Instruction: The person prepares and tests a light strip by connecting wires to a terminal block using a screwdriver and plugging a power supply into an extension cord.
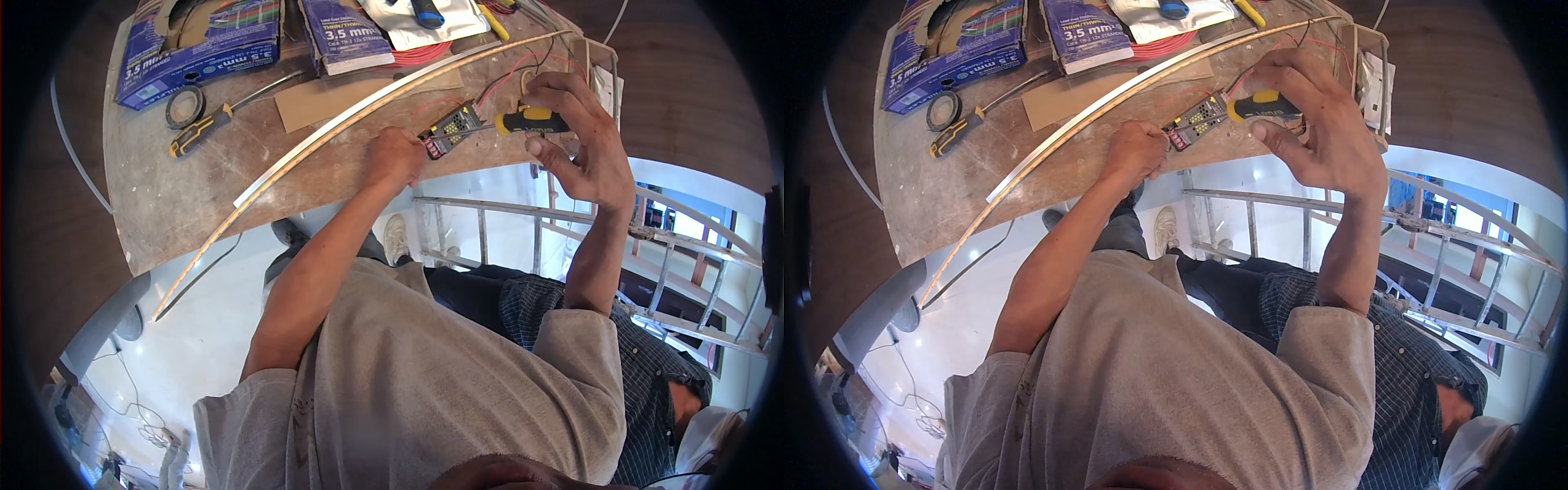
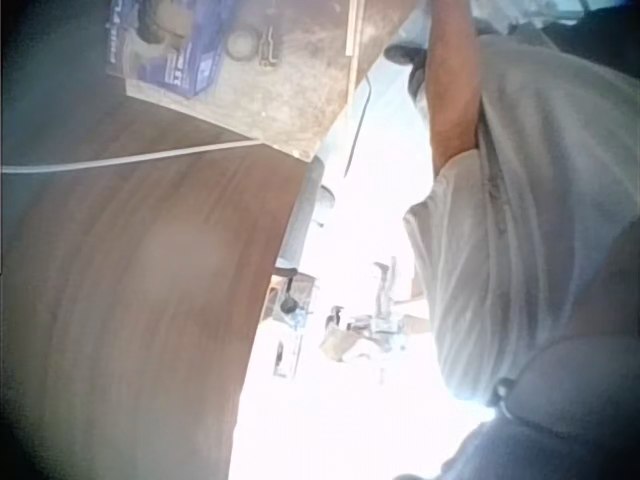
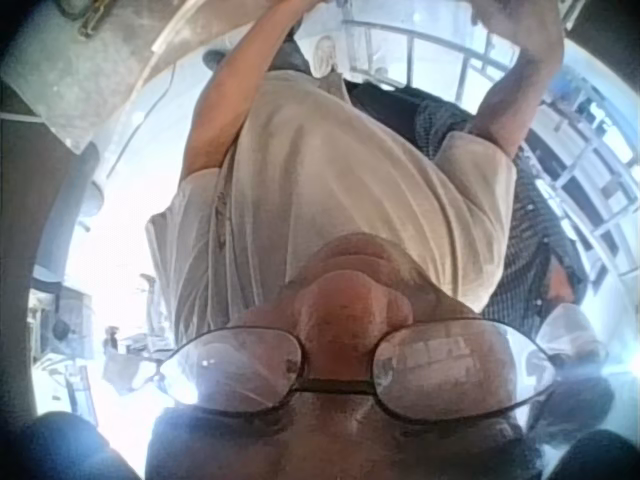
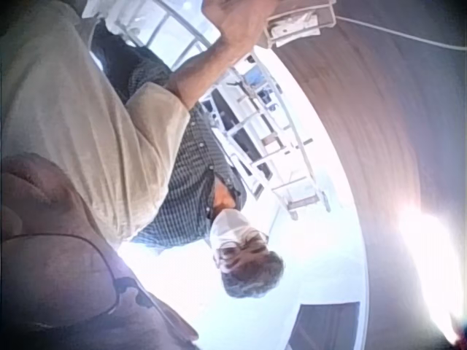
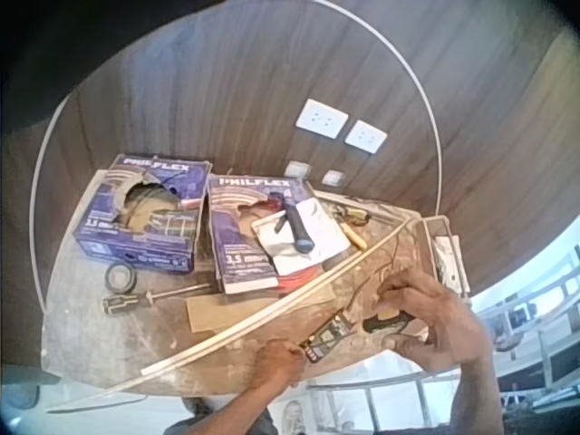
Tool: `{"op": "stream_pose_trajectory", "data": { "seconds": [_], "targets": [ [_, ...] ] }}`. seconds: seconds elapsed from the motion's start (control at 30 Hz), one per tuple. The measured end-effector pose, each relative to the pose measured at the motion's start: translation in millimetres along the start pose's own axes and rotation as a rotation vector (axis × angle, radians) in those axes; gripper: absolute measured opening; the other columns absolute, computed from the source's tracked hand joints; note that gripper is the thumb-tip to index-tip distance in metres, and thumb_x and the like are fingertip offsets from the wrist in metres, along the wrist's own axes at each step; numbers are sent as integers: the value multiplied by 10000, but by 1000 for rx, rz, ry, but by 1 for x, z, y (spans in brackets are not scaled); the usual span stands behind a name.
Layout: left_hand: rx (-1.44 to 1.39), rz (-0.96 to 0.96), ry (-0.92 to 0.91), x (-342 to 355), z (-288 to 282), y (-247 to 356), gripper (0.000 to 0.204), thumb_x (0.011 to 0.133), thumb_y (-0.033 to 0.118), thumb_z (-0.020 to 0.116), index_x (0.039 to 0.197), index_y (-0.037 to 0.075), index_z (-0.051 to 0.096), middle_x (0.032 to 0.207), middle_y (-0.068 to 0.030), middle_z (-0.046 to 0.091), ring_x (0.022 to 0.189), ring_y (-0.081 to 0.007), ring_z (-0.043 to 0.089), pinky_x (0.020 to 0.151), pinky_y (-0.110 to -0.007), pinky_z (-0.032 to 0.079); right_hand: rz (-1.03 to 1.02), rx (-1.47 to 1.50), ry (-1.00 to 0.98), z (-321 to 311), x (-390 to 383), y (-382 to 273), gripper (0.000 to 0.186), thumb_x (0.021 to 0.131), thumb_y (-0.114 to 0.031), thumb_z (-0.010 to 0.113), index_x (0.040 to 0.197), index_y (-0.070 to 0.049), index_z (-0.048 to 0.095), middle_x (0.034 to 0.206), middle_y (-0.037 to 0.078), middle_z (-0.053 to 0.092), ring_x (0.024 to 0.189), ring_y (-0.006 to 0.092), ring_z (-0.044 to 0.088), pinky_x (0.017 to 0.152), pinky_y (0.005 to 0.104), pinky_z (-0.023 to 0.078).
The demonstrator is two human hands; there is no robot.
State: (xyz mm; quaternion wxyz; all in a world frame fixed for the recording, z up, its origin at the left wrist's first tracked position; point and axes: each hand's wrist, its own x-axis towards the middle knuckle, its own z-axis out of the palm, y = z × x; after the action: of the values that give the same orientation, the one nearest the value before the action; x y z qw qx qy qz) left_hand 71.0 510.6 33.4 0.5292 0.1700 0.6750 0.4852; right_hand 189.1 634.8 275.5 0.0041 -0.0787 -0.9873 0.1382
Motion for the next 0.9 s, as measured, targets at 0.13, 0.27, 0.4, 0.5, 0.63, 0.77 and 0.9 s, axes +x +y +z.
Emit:
{"op": "stream_pose_trajectory", "data": {
  "seconds": [0.13,0.27,0.4,0.5,0.63,0.77,0.9],
  "targets": [
    [-40,-28,19,3,0,-2,187,814,83,577,785,5,745,564,-134,646,469,-225,657,486,-357,530,2,-11,31,0,2,-5,423,769,-49,723,1179,-80,624,1245,143,556,1139,373,581,960,446,500],
    [-72,-31,12,2,3,3,141,858,43,586,810,-42,689,585,-113,616,403,-157,532,357,-326,382,-12,-60,-41,-3,1,-2,363,797,-11,691,1148,-69,617,1228,146,551,1148,377,558,945,451,474],
    [-55,-14,16,0,2,5,152,867,50,591,801,-46,688,585,-117,614,407,-154,528,356,-328,378,-38,-101,-51,-5,2,-4,338,800,-25,700,1125,-61,615,1219,152,553,1142,385,554,934,462,468],
    [-51,-6,17,2,4,0,150,870,51,597,800,-46,686,581,-115,609,402,-155,520,352,-334,372,-13,-149,-52,-5,4,-6,306,832,-70,699,1127,-59,616,1177,167,567,1118,397,561,912,468,472],
    [-167,-45,19,6,7,-6,125,868,45,607,805,-33,681,568,-104,595,381,-161,502,335,-336,346,29,-137,-80,-7,3,-5,282,872,-137,690,1133,-56,619,1130,184,581,1086,411,564,878,462,480],
    [-160,-59,-23,3,2,0,115,869,43,613,787,-19,665,567,-97,592,371,-162,493,327,-327,326,13,-182,-5,-1,2,2,309,864,-141,693,1148,-55,609,1084,173,592,1060,396,578,893,466,469],
    [-196,-127,-69,8,-1,6,127,860,38,615,743,-6,642,572,-105,600,376,-160,503,329,-318,333,-129,-270,43,-10,2,-6,429,799,-53,711,1207,-48,580,1132,184,595,1151,406,544,1001,485,411]
  ]
}}
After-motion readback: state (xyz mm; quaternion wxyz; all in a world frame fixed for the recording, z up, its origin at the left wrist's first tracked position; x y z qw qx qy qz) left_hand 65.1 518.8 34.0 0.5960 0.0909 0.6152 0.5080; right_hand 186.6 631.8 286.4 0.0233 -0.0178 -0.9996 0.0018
